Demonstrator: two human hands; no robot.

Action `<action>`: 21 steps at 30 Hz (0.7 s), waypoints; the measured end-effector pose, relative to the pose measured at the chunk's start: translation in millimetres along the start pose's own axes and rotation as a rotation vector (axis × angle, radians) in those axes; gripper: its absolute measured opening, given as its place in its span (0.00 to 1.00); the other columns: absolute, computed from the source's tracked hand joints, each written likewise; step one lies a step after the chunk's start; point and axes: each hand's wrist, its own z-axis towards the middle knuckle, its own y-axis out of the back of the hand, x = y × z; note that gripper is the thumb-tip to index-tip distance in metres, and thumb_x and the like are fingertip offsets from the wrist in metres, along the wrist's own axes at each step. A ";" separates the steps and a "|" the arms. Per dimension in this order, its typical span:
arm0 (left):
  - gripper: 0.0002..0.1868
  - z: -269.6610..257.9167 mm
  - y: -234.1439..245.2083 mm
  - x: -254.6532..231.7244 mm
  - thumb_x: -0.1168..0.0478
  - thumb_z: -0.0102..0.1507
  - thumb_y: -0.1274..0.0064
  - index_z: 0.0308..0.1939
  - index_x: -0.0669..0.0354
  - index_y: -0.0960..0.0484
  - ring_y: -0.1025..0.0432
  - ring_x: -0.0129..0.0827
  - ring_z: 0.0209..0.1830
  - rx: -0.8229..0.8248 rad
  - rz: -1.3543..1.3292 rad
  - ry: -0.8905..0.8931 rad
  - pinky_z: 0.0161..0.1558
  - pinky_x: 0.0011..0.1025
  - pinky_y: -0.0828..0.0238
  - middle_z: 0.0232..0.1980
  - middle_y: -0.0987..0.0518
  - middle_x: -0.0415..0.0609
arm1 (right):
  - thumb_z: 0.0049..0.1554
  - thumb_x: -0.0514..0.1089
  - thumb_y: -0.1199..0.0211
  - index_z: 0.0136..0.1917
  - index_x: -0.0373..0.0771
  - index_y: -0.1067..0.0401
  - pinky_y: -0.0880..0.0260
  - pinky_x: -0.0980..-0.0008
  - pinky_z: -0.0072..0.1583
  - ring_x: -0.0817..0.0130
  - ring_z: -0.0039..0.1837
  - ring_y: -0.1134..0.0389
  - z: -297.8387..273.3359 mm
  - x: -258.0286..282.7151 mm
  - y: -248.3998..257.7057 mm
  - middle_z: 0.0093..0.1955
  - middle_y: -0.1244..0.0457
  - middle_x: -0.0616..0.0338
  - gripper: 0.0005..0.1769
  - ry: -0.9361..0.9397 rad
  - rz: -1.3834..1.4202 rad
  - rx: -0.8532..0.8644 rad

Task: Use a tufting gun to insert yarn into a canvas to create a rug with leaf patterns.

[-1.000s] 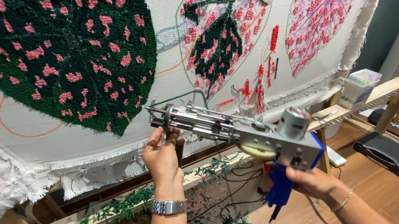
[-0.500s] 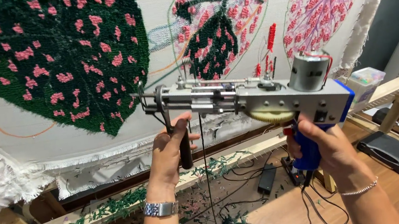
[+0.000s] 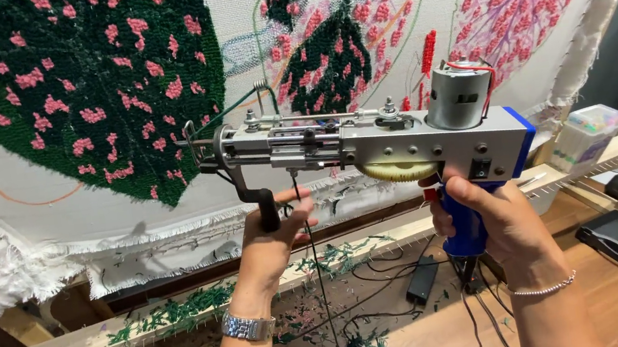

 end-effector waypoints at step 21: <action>0.12 27.3 5.1 71.5 0.56 0.67 0.40 0.39 0.62 0.14 0.16 0.31 0.48 0.335 -0.012 0.038 0.58 0.27 0.29 0.46 0.12 0.60 | 0.55 0.53 0.29 0.55 0.37 0.31 0.35 0.65 0.36 0.67 0.35 0.36 -4.1 28.6 11.4 0.43 0.34 0.54 0.23 0.112 0.019 -0.134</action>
